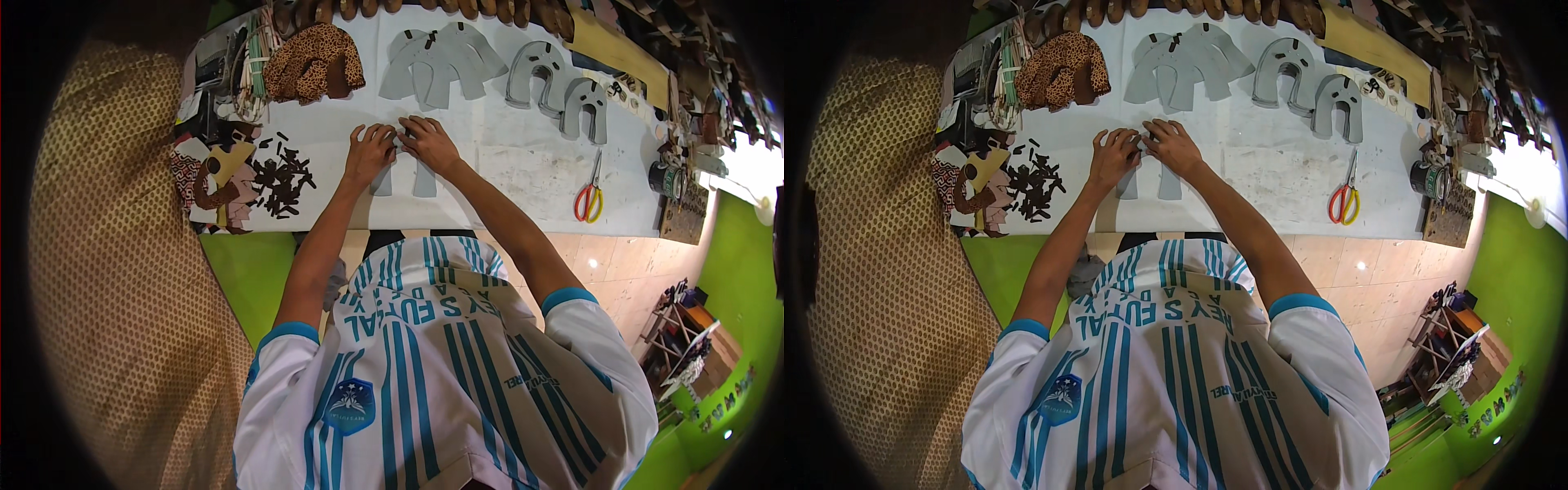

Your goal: Organizing and preparing various pre-cut shoe upper components and small parts on a workbench.

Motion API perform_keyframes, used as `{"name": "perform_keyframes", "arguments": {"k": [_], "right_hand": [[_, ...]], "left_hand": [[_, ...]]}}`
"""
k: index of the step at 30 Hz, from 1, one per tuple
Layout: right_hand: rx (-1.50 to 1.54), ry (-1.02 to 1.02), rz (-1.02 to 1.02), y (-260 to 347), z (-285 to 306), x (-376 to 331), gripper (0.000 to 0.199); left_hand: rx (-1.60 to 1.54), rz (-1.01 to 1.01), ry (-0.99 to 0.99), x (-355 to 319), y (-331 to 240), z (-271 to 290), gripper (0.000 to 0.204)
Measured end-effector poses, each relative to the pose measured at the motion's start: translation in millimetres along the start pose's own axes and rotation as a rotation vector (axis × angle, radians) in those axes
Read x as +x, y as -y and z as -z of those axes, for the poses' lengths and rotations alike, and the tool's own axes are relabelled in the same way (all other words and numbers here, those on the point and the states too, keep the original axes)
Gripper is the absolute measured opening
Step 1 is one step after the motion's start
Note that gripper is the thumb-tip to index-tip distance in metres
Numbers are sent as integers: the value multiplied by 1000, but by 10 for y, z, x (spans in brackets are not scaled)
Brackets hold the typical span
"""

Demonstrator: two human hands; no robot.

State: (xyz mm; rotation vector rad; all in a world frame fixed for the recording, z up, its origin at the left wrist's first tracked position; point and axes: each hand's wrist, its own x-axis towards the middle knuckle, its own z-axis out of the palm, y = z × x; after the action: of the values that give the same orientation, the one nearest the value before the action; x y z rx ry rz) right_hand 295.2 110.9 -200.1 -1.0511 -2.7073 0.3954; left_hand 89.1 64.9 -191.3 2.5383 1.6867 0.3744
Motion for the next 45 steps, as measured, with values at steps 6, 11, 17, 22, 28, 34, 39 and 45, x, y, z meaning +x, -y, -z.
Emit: {"name": "perform_keyframes", "arguments": {"k": [6,11,17,22,28,34,39,45], "right_hand": [[-12,1,-6,-2,-21,-12,35],[14,21,-19,-20,-54,-21,37],[22,-23,-18,3,-29,-26,35],[5,-39,-20,4,-31,-32,34],[12,-21,-34,8,-46,-37,36],[3,10,-50,31,-37,-41,39],[-15,21,-49,70,-12,-49,40],[-24,0,-71,131,-27,-68,42]], "left_hand": [[2,37,-35,1,-52,-95,31],[-71,117,-3,-13,-43,-2,31],[-124,218,-5,-48,-60,38,22],[-130,223,54,0,-63,10,18],[-167,269,106,42,-118,43,17],[-204,273,42,-43,-132,124,17],[-143,158,-30,-182,-136,97,15],[-109,234,6,-148,-154,59,20]]}}
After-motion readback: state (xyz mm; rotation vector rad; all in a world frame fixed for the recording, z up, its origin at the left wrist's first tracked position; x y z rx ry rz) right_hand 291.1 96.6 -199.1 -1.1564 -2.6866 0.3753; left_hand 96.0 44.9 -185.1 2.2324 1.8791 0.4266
